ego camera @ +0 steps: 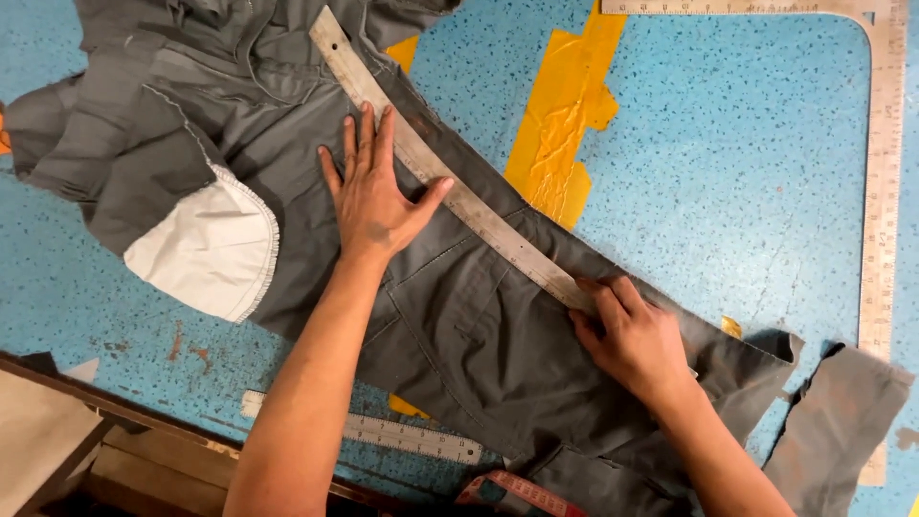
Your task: Measuring and marking a pair of grey pants on a cutting table using various rulers and chalk
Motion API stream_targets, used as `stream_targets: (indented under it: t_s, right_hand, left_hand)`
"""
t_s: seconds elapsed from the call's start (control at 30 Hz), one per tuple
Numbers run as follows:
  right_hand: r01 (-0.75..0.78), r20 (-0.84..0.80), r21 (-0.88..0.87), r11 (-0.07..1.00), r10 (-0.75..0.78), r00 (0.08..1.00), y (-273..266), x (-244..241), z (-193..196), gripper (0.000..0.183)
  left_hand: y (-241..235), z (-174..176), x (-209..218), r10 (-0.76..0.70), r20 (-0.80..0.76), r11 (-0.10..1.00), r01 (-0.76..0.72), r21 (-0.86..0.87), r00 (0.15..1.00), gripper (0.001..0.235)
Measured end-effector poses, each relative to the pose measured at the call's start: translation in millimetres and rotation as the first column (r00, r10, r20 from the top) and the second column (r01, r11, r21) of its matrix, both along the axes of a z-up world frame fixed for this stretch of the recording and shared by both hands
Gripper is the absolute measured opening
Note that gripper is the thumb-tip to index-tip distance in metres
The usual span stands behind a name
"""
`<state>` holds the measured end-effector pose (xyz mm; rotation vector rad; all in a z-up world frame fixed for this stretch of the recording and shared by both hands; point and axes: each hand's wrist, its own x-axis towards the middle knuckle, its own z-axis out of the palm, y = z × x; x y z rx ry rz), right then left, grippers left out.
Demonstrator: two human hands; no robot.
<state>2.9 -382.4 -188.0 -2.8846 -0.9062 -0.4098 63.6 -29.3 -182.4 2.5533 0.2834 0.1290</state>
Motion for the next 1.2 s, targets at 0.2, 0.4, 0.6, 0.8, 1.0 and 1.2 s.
stream_targets:
  t_s: [0.2,0.4,0.6,0.8,1.0,1.2]
  right_hand:
    - [-0.017,-0.029,0.072,0.997,0.020,0.999,5.5,2.2,3.3,0.033]
    - [0.028,-0.101,0.065,0.998,-0.021,0.995,9.4,1.4,18.2,0.035]
    - [0.164,-0.238,0.125,0.978,-0.131,0.962,19.6,15.4,31.9,0.034]
    - [0.321,-0.672,0.439,0.839,0.070,0.737,56.9,57.8,37.5,0.041]
    - [0.006,-0.525,0.639,0.769,0.430,0.735,134.2,114.6,31.1,0.045]
    - [-0.165,-0.235,0.463,0.871,0.300,0.924,223.4,184.2,7.5,0.018]
  left_hand:
    - [0.2,-0.6,1.9,0.004,0.009,0.999,-0.005,0.038,1.000,0.107]
    - [-0.6,-0.6,3.4,0.018,0.009,0.998,-0.019,0.063,1.000,0.110]
    - [0.5,3.6,0.6,0.035,-0.004,0.999,-0.035,0.012,0.999,0.113]
    - [2.7,2.3,0.4,0.029,-0.003,0.999,-0.029,-0.019,1.000,0.114]
    - [3.2,4.6,0.2,0.032,-0.020,0.999,-0.032,-0.012,0.999,0.113]
    - [5.8,5.9,3.8,0.030,-0.102,0.999,-0.034,-0.037,0.994,0.113]
